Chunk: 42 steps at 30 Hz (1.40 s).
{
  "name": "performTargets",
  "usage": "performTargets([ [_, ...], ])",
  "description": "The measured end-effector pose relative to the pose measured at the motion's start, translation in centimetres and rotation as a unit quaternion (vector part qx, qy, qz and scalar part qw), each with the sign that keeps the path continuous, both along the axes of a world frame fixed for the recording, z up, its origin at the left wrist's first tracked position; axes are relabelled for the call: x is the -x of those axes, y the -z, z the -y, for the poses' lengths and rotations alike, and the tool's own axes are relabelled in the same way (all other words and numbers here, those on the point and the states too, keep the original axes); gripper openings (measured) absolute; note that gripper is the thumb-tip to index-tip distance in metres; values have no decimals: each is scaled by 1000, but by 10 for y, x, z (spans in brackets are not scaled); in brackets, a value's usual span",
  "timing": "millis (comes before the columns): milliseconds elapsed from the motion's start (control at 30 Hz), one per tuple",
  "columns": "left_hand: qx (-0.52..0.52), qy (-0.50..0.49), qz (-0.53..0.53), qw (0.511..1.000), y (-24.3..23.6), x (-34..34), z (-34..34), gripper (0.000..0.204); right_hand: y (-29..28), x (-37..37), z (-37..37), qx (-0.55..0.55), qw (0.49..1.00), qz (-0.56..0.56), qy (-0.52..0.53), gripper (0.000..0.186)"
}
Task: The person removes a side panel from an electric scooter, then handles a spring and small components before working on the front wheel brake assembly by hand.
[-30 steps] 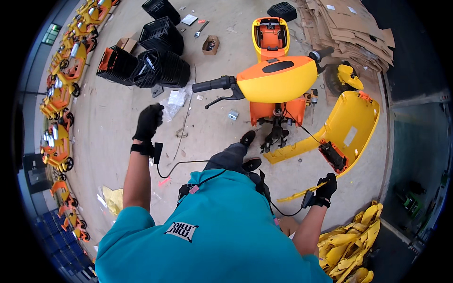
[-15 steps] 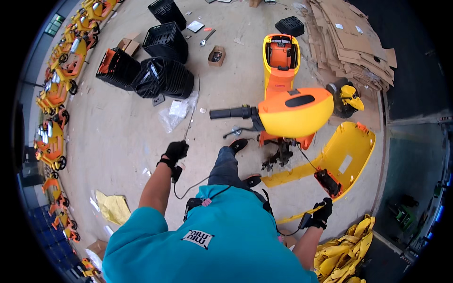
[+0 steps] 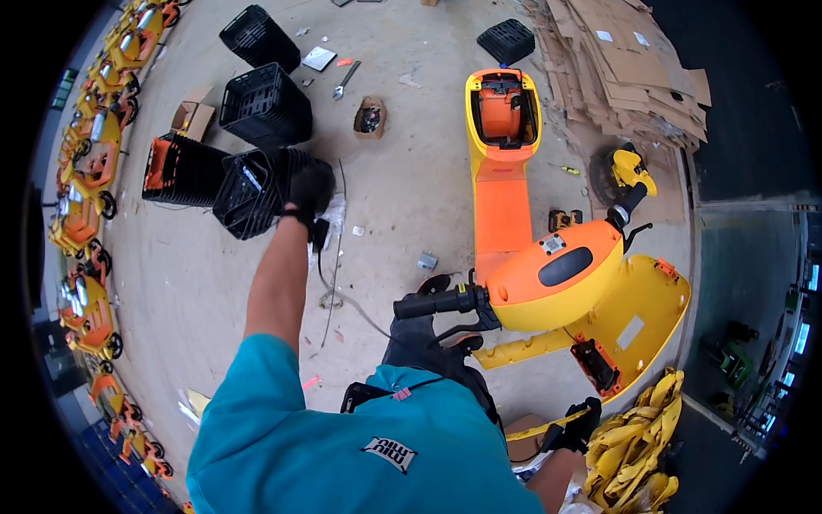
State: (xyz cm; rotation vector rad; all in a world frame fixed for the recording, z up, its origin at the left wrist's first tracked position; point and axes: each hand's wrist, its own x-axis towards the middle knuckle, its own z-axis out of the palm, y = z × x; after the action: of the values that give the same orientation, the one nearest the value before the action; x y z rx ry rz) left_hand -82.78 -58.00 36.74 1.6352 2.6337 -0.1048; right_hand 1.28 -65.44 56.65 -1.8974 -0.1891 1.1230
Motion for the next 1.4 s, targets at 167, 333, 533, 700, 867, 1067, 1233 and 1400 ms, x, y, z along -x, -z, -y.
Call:
performTargets([
  [167, -314, -76, 390, 862, 72, 149, -16, 44, 12, 26, -4, 33, 999, -20, -14, 20],
  [333, -134, -23, 195, 971, 104, 148, 35, 45, 18, 52, -3, 2, 1000, -12, 28, 16],
  [533, 135, 45, 181, 973, 113, 50, 159, 28, 24, 43, 12, -27, 999, -39, 25, 15],
  [700, 245, -170, 442, 846, 111, -83, 223, 35, 8, 17, 33, -30, 999, -9, 42, 15],
  [867, 366, -27, 423, 828, 106, -156, 291, 20, 29, 13, 28, -91, 995, 11, 33, 12],
  [1067, 256, 192, 357, 878, 64, -240, 269, 28, 45, 2, 41, -112, 990, -84, 1, 10],
  [1233, 177, 359, 385, 832, -2, -363, 178, 29, 48, 3, 33, -115, 992, -59, -13, 13],
  [1400, 1, 405, 433, 805, -61, -500, 85, 19, 59, -10, 34, -96, 993, -54, -32, 22],
])
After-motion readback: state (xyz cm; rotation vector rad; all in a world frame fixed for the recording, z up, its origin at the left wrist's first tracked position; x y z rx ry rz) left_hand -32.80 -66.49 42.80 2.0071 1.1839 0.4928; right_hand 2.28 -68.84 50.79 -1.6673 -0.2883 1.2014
